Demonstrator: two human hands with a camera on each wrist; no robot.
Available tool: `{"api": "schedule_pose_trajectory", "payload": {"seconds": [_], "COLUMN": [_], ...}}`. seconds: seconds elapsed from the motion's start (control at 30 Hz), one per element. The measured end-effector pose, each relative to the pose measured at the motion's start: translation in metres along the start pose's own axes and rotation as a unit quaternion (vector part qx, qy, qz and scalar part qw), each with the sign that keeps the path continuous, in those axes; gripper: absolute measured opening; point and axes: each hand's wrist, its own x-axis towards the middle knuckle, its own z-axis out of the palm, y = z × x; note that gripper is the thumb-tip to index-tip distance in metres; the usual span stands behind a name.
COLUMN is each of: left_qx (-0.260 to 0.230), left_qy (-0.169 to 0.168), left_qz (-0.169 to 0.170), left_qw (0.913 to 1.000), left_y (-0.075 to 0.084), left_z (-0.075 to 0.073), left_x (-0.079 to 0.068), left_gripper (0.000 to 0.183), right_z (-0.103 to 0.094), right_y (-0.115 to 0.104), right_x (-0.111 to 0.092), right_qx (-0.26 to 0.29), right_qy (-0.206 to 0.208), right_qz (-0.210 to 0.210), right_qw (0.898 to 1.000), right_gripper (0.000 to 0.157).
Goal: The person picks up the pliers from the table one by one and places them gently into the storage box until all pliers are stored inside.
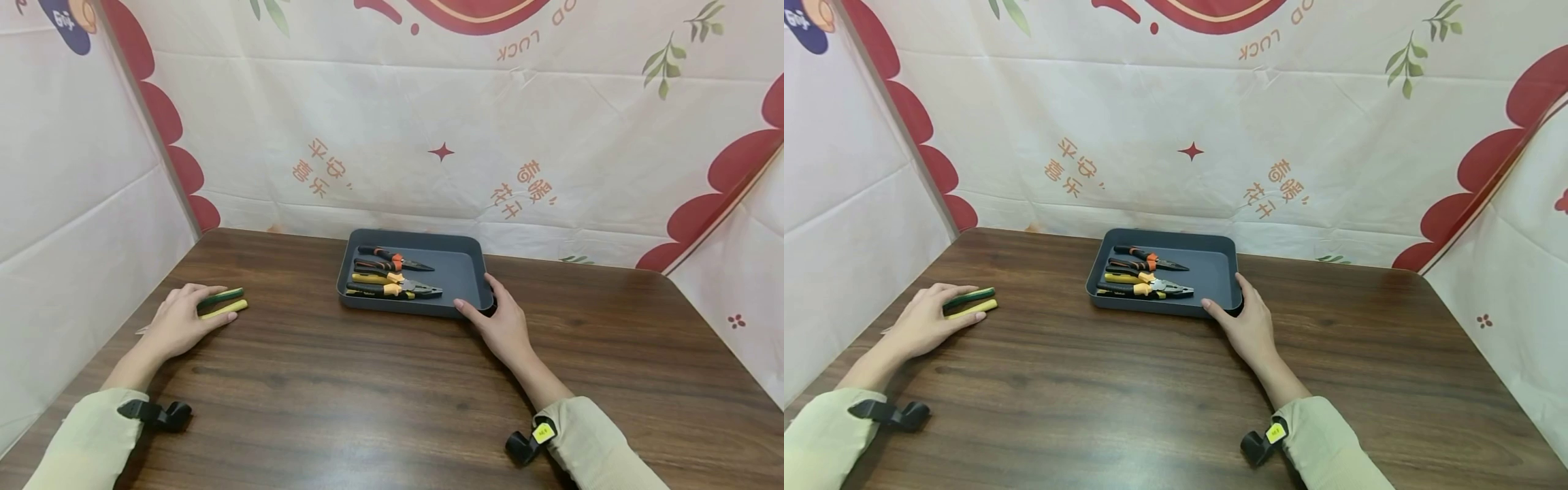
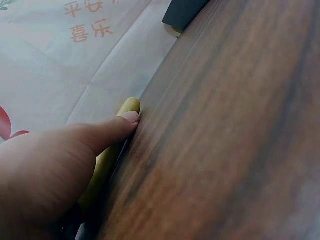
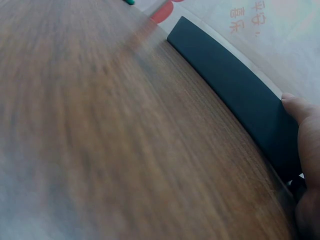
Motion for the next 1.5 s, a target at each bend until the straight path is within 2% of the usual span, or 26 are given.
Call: {"api": "schedule_pose_trajectory", "payload": {"seconds": [0.4,0.7,0.93,1.27,1.5], "left_qx": [-0.01,-0.011,-0.025,-0.045,-0.049], "left_qy": [-0.013,-0.008,-0.02,0.013,0.021], "left_qz": [0.005,0.024,0.029,0.051,0.07], "left_qw": [0.9999,0.9996,0.9991,0.9976,0.9961], "left_y": [0.003,0.004,0.008,0.021,0.038], "left_z": [-0.002,-0.005,-0.007,-0.01,-0.008], "left_x": [0.002,0.002,0.004,0.012,0.021], "left_gripper": [0.067,0.064,0.068,0.069,0.068], "right_z": [-0.001,0.0,0.0,0.001,0.001], "right_y": [0.0,-0.001,0.001,-0.001,0.0], "right_x": [0.0,-0.001,0.0,0.0,-0.001], "right_qx": [0.002,0.009,0.006,0.008,0.008], "right_qy": [0.003,0.002,0.004,0.004,0.005], "right_qz": [-0.001,0.003,0.002,0.001,0.001], "right_qw": [1.0,1.0,1.0,1.0,1.0], "right_gripper": [0.092,0.093,0.092,0.092,0.092]}}
